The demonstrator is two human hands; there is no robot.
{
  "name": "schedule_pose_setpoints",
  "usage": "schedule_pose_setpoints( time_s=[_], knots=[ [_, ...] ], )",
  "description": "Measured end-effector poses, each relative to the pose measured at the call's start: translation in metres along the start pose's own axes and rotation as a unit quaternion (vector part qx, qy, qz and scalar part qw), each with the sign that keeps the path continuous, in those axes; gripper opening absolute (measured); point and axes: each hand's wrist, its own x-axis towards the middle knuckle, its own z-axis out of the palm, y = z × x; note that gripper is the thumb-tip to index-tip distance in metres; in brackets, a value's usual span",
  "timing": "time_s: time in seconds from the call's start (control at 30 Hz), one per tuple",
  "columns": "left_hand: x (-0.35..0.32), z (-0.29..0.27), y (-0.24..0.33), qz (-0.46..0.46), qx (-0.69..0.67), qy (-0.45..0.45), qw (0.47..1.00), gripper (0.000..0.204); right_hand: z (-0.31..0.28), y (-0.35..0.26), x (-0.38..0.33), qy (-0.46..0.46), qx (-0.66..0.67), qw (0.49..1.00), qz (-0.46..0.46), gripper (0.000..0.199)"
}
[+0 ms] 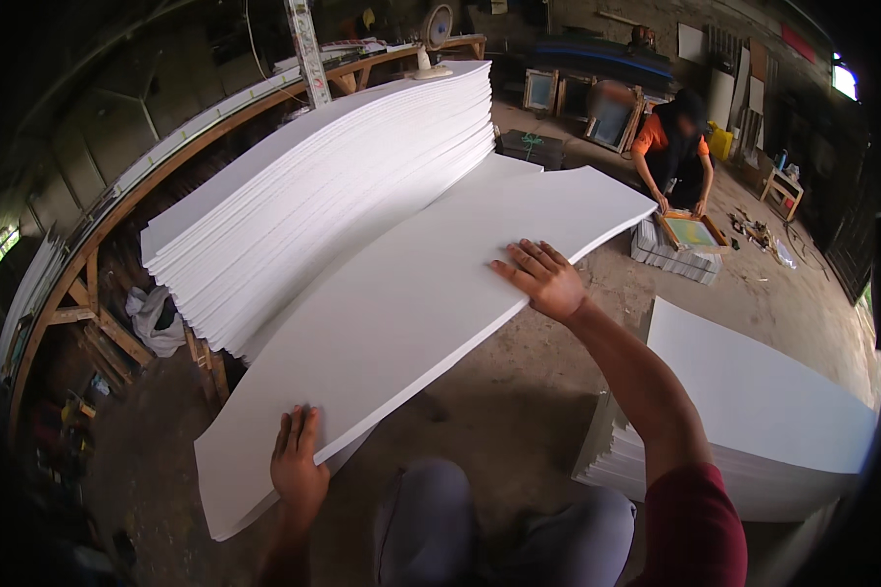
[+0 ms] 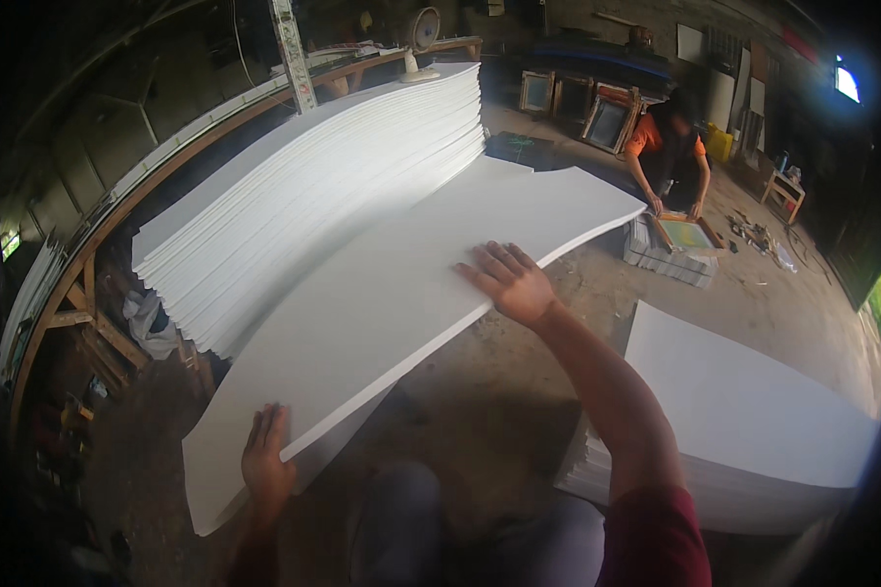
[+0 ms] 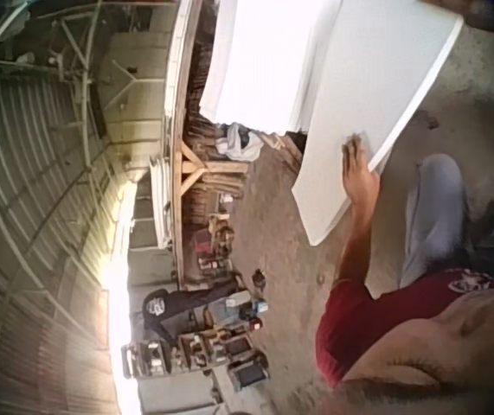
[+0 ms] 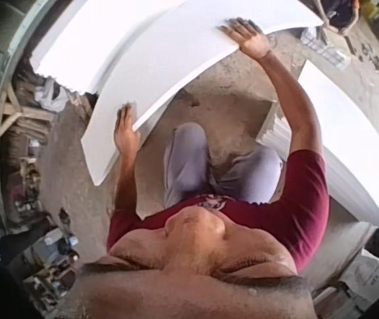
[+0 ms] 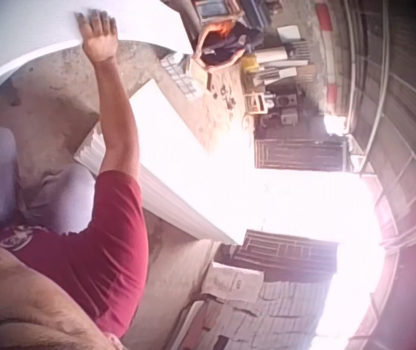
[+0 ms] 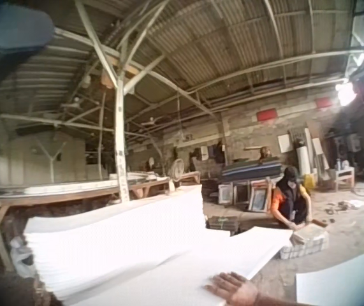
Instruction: The person repeatedly picks up white rectangular boards from a stack on the floor and places them onto a wooden rack. The person continues this stacking process for the duration of the clip.
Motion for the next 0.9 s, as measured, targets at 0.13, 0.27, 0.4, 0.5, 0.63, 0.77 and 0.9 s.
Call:
schedule_pose_setpoints(
  time_s=[0.13,0.27,0.4,0.5,0.63,0.77,0.9],
  knots=[
    [0.004,0.009,-0.017,-0.052,0.022,0.024,0.998,0.082,0.060,-0.010,0.055,0.028,0.036,0.999,-0.018,0.073],
    [0.019,0.054,-0.025,-0.106,0.035,0.030,0.993,0.083,0.152,-0.024,0.074,-0.077,-0.033,0.995,0.048,0.075],
    [0.033,0.161,-0.046,-0.133,0.078,-0.072,0.985,0.077,0.240,-0.147,0.033,-0.374,-0.035,0.915,0.146,0.082],
    [0.031,0.222,-0.053,-0.163,0.093,-0.157,0.970,0.074,0.250,-0.241,-0.003,-0.335,0.026,0.937,0.093,0.074],
    [0.039,0.236,-0.041,-0.155,0.080,-0.157,0.972,0.072,0.242,-0.287,-0.031,-0.155,0.079,0.983,0.052,0.066],
    [0.066,0.262,-0.049,-0.139,0.094,-0.142,0.976,0.067,0.249,-0.294,-0.017,-0.119,0.060,0.991,0.018,0.062],
    [0.061,0.262,-0.053,-0.100,0.090,-0.133,0.982,0.065,0.244,-0.279,0.003,-0.263,0.042,0.964,0.021,0.067]
  ],
)
